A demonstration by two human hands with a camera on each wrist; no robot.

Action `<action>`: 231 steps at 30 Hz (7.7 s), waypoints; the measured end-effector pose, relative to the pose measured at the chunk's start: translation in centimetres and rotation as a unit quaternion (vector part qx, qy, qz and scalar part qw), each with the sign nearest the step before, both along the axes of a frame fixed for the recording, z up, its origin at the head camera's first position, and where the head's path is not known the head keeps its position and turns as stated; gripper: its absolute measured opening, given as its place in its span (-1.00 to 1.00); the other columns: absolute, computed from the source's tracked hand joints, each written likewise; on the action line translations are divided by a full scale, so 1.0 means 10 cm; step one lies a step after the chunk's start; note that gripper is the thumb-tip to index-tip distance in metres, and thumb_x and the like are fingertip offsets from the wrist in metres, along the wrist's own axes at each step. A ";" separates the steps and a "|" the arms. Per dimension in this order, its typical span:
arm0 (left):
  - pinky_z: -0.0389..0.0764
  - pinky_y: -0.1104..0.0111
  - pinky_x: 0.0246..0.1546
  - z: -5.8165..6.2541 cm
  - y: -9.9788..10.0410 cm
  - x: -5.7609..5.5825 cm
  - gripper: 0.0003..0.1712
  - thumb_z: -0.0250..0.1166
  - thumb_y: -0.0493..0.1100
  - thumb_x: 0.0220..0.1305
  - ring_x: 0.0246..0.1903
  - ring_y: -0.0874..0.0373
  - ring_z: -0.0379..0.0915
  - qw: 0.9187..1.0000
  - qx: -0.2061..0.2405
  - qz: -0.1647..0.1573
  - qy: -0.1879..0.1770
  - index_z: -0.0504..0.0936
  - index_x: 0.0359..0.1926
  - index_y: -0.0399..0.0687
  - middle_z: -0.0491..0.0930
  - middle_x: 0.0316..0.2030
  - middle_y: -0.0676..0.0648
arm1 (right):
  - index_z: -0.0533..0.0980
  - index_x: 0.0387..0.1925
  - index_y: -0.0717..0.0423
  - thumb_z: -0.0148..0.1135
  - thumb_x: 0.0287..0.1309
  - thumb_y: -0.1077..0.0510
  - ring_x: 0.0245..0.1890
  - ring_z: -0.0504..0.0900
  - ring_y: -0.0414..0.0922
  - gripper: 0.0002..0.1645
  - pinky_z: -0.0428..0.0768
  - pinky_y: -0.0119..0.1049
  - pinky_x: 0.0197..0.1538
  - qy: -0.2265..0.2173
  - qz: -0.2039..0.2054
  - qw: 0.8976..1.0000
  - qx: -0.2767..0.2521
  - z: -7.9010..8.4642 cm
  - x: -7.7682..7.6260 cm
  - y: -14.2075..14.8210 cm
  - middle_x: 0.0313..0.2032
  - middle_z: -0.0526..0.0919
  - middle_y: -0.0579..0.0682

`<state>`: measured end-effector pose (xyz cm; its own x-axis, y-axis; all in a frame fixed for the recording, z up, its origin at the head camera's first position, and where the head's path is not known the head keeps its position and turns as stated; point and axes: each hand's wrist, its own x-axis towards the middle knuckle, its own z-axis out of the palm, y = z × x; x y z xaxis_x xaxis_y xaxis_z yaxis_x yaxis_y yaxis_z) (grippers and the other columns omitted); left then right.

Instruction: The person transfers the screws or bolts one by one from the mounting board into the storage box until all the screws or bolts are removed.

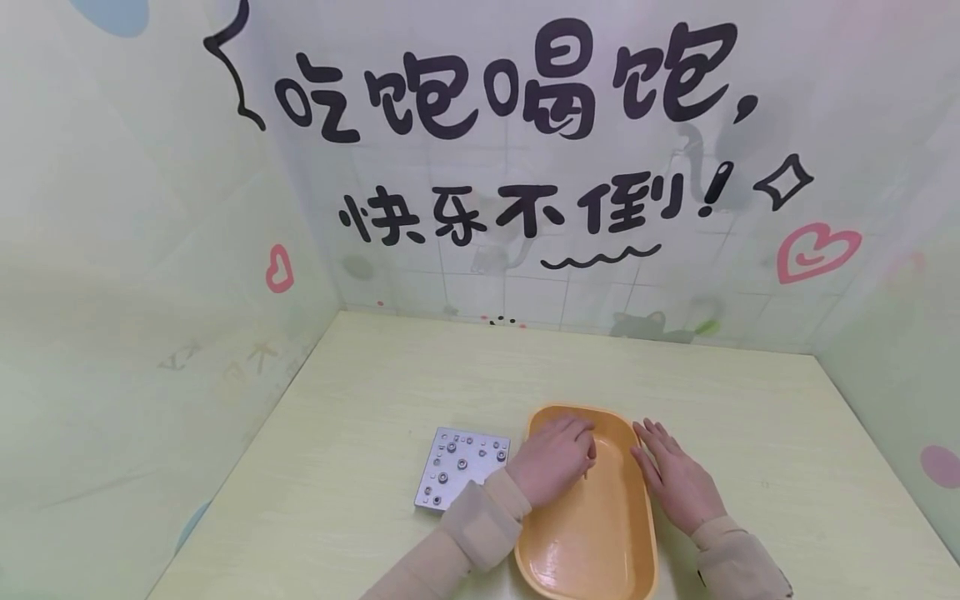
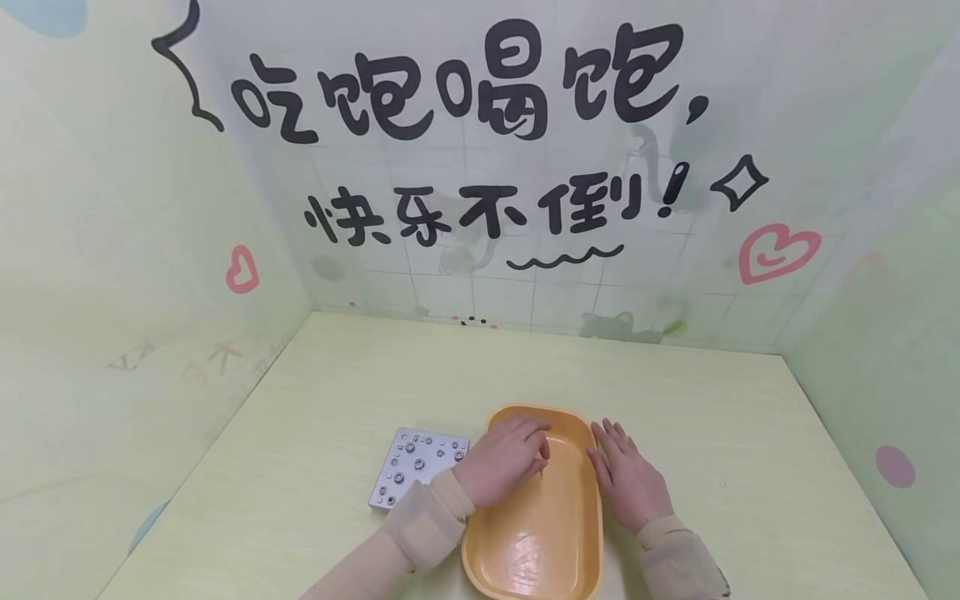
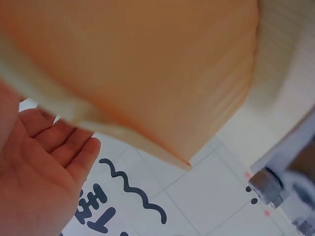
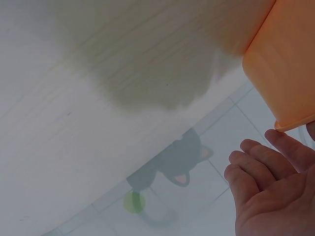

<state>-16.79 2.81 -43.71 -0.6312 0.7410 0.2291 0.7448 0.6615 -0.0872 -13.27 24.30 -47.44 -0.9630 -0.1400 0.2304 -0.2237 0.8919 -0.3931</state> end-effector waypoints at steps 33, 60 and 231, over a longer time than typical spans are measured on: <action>0.32 0.43 0.42 0.13 -0.17 -0.04 -0.79 0.23 0.00 0.39 0.26 0.17 0.38 0.999 0.010 0.023 -0.029 0.62 -0.06 0.05 0.53 0.19 0.00 | 0.34 0.34 0.29 0.03 0.45 0.05 0.35 0.34 0.27 -0.43 0.54 0.28 0.16 -0.012 -0.006 1.000 0.004 0.00 -0.01 -0.01 0.34 0.37 0.32; 0.37 0.29 0.41 0.20 -0.72 -0.22 -0.76 0.23 -0.12 0.40 0.26 0.03 0.39 0.993 0.083 0.078 -0.029 0.62 -0.04 -0.17 0.54 0.18 -0.13 | 0.34 0.34 0.32 0.01 0.46 0.07 0.35 0.34 0.27 -0.44 0.56 0.27 0.14 -0.003 0.001 1.000 0.000 0.00 0.01 -0.03 0.33 0.37 0.33; 0.39 0.39 0.38 0.53 -0.23 -0.09 -0.75 0.21 -0.02 0.42 0.18 0.16 0.48 0.992 -0.107 -0.029 0.053 0.68 -0.08 -0.04 0.61 0.11 -0.02 | 0.36 0.32 0.31 0.07 0.42 0.10 0.33 0.37 0.27 -0.45 0.58 0.24 0.13 0.006 -0.001 1.000 -0.002 0.01 0.00 0.00 0.32 0.40 0.32</action>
